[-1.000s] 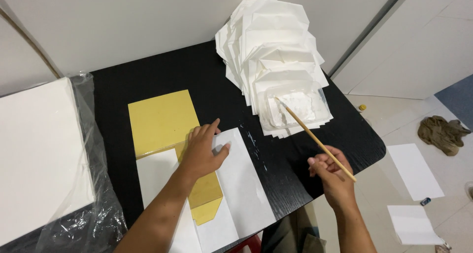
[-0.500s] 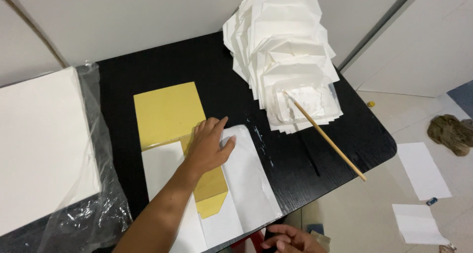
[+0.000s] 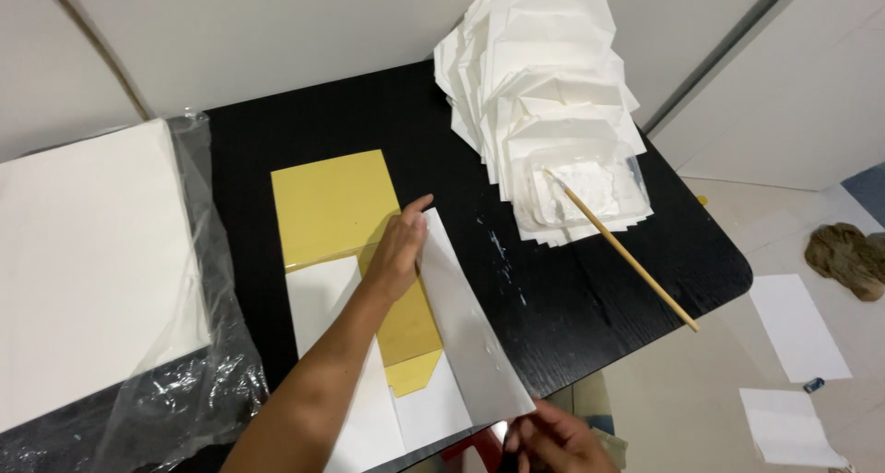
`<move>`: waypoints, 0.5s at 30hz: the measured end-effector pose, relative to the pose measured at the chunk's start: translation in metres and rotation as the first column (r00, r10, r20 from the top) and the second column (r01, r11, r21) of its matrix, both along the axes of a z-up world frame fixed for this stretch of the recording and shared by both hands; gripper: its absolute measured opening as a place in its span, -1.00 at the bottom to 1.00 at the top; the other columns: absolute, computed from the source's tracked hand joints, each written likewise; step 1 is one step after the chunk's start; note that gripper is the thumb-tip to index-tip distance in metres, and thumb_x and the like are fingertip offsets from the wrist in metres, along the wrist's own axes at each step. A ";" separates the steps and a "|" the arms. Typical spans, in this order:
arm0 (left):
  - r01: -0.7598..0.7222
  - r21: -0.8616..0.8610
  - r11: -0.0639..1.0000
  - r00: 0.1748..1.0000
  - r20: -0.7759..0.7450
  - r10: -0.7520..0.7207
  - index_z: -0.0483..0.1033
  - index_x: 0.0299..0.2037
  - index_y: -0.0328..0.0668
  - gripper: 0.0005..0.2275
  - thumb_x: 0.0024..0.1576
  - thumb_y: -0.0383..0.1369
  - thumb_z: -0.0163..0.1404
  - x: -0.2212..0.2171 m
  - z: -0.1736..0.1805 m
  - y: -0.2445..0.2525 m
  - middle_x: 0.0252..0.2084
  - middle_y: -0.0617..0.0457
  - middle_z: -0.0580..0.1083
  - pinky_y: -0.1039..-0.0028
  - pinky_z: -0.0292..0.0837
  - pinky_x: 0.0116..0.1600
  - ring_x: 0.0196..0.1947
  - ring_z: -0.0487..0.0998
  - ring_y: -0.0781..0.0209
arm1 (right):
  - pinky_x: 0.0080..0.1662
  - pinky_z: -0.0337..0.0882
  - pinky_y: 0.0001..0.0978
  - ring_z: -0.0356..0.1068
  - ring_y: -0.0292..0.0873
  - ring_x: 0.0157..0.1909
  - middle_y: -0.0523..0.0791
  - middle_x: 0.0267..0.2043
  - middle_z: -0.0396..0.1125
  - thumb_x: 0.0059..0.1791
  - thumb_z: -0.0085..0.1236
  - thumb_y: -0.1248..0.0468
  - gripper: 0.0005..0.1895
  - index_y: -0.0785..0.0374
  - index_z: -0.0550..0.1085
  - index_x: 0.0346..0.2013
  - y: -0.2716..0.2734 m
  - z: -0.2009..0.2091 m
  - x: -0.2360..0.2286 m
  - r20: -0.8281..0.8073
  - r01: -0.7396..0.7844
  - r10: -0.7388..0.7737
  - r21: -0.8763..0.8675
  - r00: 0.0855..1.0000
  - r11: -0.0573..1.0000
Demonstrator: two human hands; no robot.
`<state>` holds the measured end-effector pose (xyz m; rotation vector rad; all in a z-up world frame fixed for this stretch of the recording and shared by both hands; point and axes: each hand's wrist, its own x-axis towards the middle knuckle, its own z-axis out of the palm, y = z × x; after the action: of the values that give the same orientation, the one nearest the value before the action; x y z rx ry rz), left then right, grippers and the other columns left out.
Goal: Manually assembling a paper bag by folding paper around a template and applying glue to the seams with a brush.
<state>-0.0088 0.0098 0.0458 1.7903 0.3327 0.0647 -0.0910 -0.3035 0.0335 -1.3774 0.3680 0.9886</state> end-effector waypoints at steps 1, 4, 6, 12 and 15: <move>-0.008 -0.011 1.000 0.996 0.090 0.009 0.12 0.47 0.03 -0.20 0.11 0.29 -0.59 0.003 -0.007 0.003 0.51 -0.14 0.15 0.05 -0.04 0.47 0.50 0.13 -0.09 | -0.18 0.44 -0.07 0.40 0.13 -0.37 0.22 -0.30 0.45 0.07 -0.02 0.54 -0.61 0.48 0.62 0.14 0.009 0.011 0.001 0.108 0.078 -0.061 -0.167 0.992 0.983; -0.061 -0.388 0.919 0.937 0.296 0.187 0.16 0.47 -0.33 -0.06 0.11 0.35 -0.55 0.030 -0.062 0.019 -0.30 0.17 0.44 0.49 0.13 -0.16 -0.33 0.35 0.37 | -0.10 0.26 -0.07 0.34 0.11 -0.11 0.15 -0.04 0.43 0.00 0.02 0.31 -0.66 0.47 0.50 -0.01 0.037 0.015 0.014 0.146 0.357 -0.373 0.126 0.916 0.926; -0.101 -0.456 0.884 0.931 0.270 0.245 0.17 0.46 -0.33 -0.01 0.05 0.39 -0.59 0.029 -0.052 0.021 -0.34 0.16 0.45 0.50 0.10 -0.16 -0.32 0.33 0.37 | -0.04 0.29 -0.07 0.36 0.10 -0.05 0.14 0.03 0.42 0.04 -0.08 0.12 -0.50 0.43 0.45 0.11 0.048 0.003 0.021 0.046 0.359 -0.387 0.286 0.921 0.888; -0.274 -0.300 0.914 0.868 0.331 0.369 0.29 0.37 -0.18 -0.15 0.12 0.30 -0.60 0.000 0.025 0.014 -0.17 0.17 0.45 0.43 0.16 0.01 -0.16 0.35 0.32 | 0.09 0.40 -0.06 0.42 0.14 0.04 0.09 0.05 0.45 0.01 -0.20 -0.47 -0.07 0.29 0.50 0.18 0.082 -0.013 0.043 -0.314 0.499 -0.396 0.409 0.863 0.764; -0.258 -0.092 0.962 0.876 0.397 0.273 0.39 0.26 -0.10 -0.40 0.26 0.09 -0.48 -0.060 0.124 -0.001 -0.02 0.11 0.48 0.41 0.26 0.21 0.05 0.45 0.25 | 0.12 0.37 -0.02 0.39 0.17 0.08 0.10 0.10 0.42 -0.01 -0.25 -0.53 0.00 0.28 0.47 0.23 0.090 -0.012 0.051 -0.335 0.527 -0.421 0.357 0.843 0.771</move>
<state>-0.0683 0.0084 0.1700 1.6352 0.2729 0.6164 -0.0400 -0.2136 0.0218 -0.6961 0.6032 0.7409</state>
